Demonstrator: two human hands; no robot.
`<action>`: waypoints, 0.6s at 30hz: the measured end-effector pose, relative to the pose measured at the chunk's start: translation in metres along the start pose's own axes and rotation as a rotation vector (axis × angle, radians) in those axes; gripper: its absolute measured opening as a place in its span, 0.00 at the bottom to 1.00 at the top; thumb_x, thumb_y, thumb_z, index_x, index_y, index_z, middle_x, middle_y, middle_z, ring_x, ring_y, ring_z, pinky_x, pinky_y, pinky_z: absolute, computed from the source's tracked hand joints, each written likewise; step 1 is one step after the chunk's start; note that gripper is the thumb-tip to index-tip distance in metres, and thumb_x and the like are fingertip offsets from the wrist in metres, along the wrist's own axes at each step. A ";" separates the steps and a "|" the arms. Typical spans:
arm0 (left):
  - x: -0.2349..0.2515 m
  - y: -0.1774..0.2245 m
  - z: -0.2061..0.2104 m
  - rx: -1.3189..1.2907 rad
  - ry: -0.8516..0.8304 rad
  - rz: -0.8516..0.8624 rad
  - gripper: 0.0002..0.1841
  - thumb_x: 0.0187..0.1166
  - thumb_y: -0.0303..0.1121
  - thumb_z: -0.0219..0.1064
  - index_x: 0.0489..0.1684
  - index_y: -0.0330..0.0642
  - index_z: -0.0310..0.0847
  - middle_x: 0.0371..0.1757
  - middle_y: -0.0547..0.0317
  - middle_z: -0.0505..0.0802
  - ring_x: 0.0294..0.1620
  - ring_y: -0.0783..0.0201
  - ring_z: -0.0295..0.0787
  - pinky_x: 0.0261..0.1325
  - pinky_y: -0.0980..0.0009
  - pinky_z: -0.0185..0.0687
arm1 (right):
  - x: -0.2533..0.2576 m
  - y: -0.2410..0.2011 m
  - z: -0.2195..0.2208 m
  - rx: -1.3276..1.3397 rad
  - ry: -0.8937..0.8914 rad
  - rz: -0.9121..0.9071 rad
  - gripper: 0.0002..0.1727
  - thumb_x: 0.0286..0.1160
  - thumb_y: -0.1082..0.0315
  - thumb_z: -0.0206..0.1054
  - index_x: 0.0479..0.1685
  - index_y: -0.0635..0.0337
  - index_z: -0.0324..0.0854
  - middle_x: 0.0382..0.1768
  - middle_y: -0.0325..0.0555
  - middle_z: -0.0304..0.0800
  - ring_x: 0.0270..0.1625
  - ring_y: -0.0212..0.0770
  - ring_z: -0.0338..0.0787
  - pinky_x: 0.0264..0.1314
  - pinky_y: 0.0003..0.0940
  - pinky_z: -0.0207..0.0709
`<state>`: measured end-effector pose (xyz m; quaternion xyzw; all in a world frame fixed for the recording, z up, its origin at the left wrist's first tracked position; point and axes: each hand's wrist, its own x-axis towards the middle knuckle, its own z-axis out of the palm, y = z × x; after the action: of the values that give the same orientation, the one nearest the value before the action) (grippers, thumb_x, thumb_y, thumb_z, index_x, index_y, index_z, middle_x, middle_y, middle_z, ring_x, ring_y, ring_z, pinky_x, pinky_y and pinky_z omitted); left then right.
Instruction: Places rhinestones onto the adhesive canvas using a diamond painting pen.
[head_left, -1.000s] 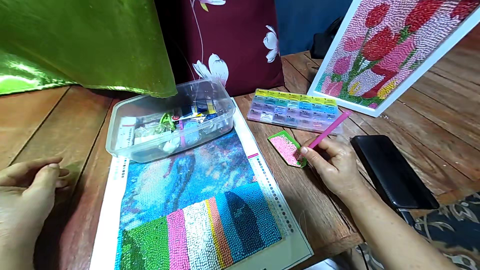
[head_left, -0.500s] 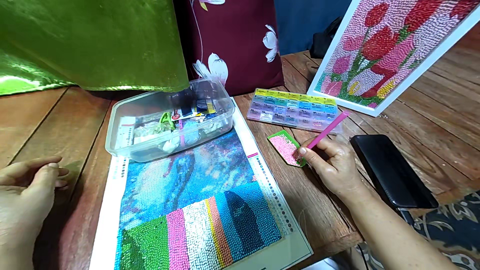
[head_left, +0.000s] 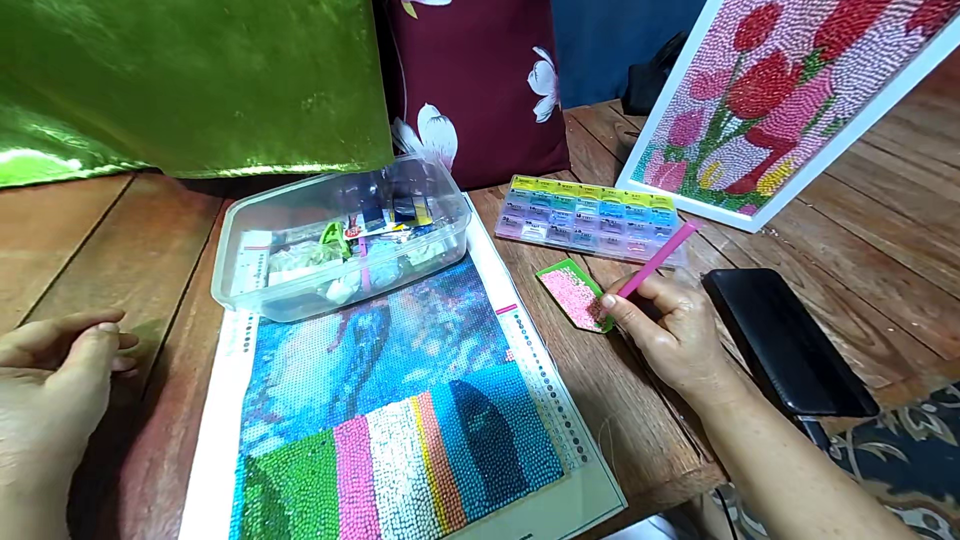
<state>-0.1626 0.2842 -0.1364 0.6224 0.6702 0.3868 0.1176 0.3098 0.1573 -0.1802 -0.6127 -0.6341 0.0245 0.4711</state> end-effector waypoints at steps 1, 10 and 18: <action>0.000 -0.001 0.000 0.003 -0.005 -0.001 0.17 0.91 0.27 0.51 0.64 0.21 0.77 0.40 0.45 0.85 0.31 0.72 0.76 0.41 0.74 0.77 | 0.000 0.001 0.000 -0.012 -0.003 0.000 0.12 0.77 0.62 0.62 0.31 0.58 0.86 0.25 0.32 0.82 0.30 0.18 0.78 0.36 0.15 0.69; 0.003 -0.010 -0.002 0.034 -0.016 -0.014 0.17 0.93 0.31 0.51 0.65 0.25 0.78 0.46 0.40 0.87 0.35 0.66 0.81 0.46 0.67 0.81 | 0.000 0.000 -0.001 0.075 -0.006 0.041 0.10 0.77 0.65 0.63 0.32 0.58 0.86 0.26 0.30 0.82 0.29 0.14 0.78 0.34 0.11 0.71; 0.004 -0.009 -0.004 0.087 0.045 0.115 0.17 0.86 0.30 0.55 0.56 0.24 0.84 0.41 0.34 0.91 0.34 0.56 0.85 0.47 0.53 0.82 | 0.007 -0.030 0.003 0.393 -0.038 0.140 0.08 0.76 0.71 0.60 0.36 0.50 0.84 0.30 0.21 0.87 0.33 0.17 0.86 0.40 0.15 0.83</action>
<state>-0.1725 0.2870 -0.1382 0.6555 0.6521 0.3770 0.0530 0.2865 0.1571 -0.1594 -0.5510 -0.5817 0.1920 0.5667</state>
